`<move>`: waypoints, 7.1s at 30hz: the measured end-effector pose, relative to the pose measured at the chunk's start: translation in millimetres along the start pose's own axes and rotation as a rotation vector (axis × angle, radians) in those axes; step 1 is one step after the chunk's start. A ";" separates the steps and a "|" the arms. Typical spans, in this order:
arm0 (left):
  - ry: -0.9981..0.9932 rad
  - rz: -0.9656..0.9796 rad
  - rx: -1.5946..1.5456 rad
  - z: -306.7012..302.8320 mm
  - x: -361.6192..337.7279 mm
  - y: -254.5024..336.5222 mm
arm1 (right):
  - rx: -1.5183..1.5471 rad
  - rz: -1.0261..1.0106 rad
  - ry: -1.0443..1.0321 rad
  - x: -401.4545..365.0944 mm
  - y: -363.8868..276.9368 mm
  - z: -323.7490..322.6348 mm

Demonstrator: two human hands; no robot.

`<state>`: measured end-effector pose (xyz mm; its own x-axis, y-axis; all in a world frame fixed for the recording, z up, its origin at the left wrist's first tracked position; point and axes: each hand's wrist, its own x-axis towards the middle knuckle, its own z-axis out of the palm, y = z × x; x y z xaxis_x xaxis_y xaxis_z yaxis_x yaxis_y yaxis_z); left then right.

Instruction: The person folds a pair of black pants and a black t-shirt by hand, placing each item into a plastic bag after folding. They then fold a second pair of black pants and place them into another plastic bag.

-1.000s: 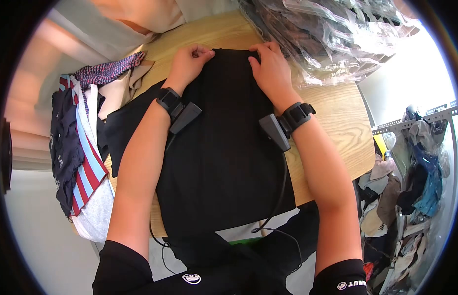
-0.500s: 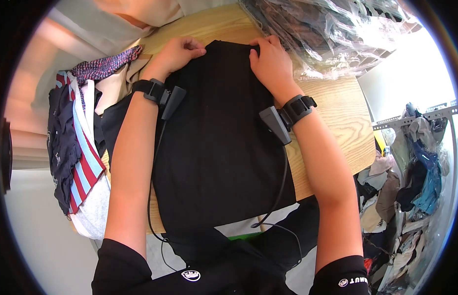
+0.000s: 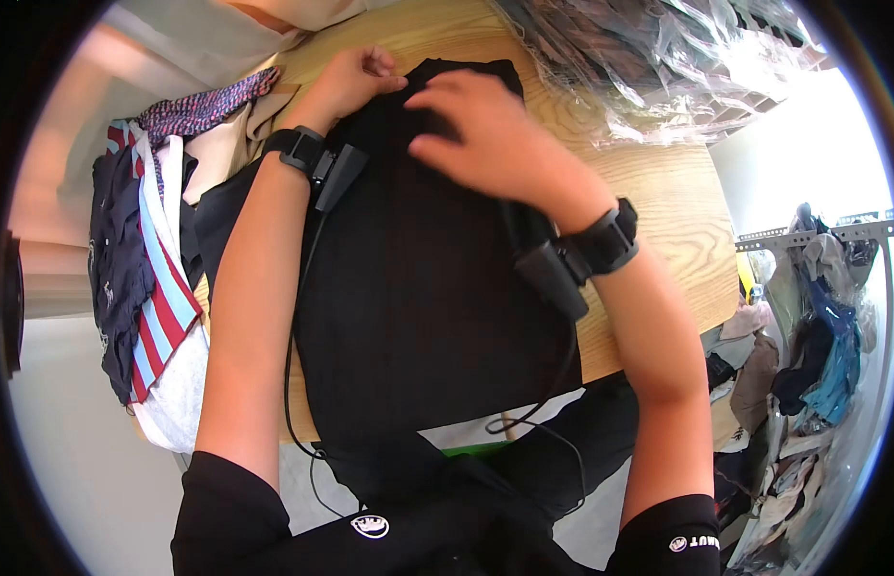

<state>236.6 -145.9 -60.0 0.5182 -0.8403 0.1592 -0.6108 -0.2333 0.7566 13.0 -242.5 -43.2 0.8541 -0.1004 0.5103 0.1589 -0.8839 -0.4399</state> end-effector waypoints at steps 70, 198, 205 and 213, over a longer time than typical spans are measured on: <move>0.299 -0.656 -1.276 68.8 -473.8 117.1 | 0.835 0.662 0.043 -291.6 -169.1 -58.2; 0.021 0.157 0.465 6.3 -186.9 106.6 | 0.412 0.360 0.263 -95.0 -142.5 -2.4; 0.057 0.109 0.294 7.3 -186.9 112.2 | 0.452 0.654 0.116 -69.9 -110.3 19.1; -0.141 0.168 0.413 11.6 -186.1 112.3 | 0.438 0.553 0.179 -80.2 -99.6 22.3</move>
<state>64.6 -21.4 -12.0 0.3231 -0.9346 0.1487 -0.8812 -0.2397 0.4075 -60.3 -136.2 -56.8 0.7787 -0.5858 0.2248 -0.0563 -0.4221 -0.9048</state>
